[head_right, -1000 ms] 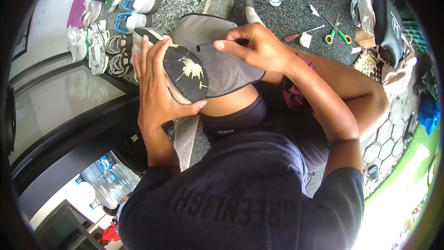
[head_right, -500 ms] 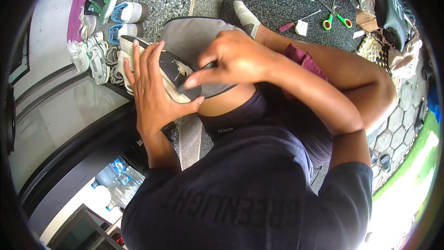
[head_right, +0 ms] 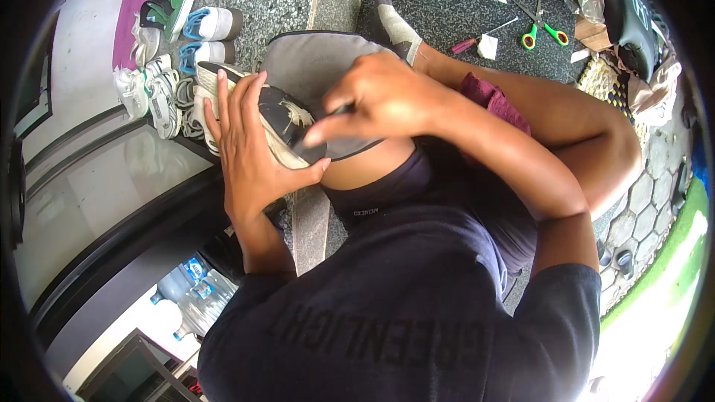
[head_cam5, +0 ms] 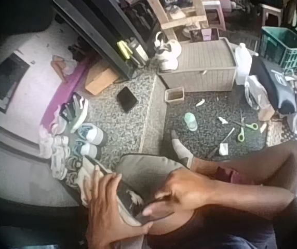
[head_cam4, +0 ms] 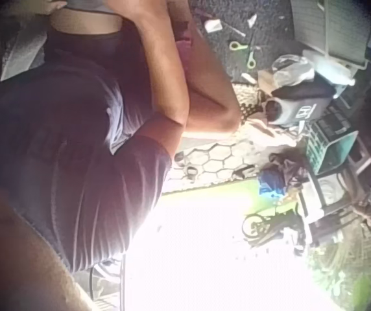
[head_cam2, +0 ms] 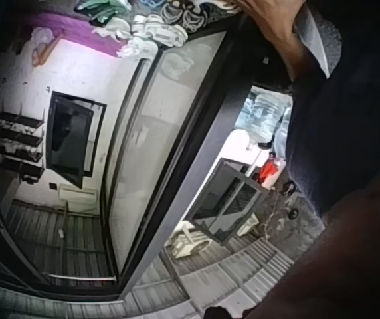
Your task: Repairing a sneaker sole using glue and a prying tool.
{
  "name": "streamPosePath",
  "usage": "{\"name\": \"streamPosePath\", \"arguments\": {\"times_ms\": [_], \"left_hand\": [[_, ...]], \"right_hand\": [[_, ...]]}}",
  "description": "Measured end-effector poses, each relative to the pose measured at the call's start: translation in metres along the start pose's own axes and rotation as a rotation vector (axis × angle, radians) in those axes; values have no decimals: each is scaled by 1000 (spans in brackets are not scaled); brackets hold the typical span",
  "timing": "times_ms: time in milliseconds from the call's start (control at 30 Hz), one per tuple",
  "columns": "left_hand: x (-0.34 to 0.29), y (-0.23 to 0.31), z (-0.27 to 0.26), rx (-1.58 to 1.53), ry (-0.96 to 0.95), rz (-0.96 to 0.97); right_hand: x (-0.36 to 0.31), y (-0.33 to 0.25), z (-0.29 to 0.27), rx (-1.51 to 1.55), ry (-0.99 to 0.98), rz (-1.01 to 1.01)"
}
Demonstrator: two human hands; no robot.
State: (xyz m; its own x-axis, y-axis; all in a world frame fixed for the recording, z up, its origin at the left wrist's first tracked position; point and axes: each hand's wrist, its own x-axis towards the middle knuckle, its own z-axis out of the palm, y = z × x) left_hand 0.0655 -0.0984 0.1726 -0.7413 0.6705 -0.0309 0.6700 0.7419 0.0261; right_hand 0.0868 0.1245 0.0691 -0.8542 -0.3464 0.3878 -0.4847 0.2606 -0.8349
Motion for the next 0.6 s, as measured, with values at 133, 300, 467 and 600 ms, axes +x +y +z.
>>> {"name": "streamPosePath", "arguments": {"times_ms": [133, 300, 467, 600], "left_hand": [[4, 4, -3, -9, -4, -13], [5, 10, -1, 81, -19, -16], [0, 4, -3, -3, -6, 14], [9, 7, -2, 16, -28, -9]], "right_hand": [[-1, -2, -9, -29, -27, 41], [-3, 6, 0, 116, -2, -1], [4, -24, 3, -31, 48, -155], [-5, 27, -11, -38, -19, 126]]}}
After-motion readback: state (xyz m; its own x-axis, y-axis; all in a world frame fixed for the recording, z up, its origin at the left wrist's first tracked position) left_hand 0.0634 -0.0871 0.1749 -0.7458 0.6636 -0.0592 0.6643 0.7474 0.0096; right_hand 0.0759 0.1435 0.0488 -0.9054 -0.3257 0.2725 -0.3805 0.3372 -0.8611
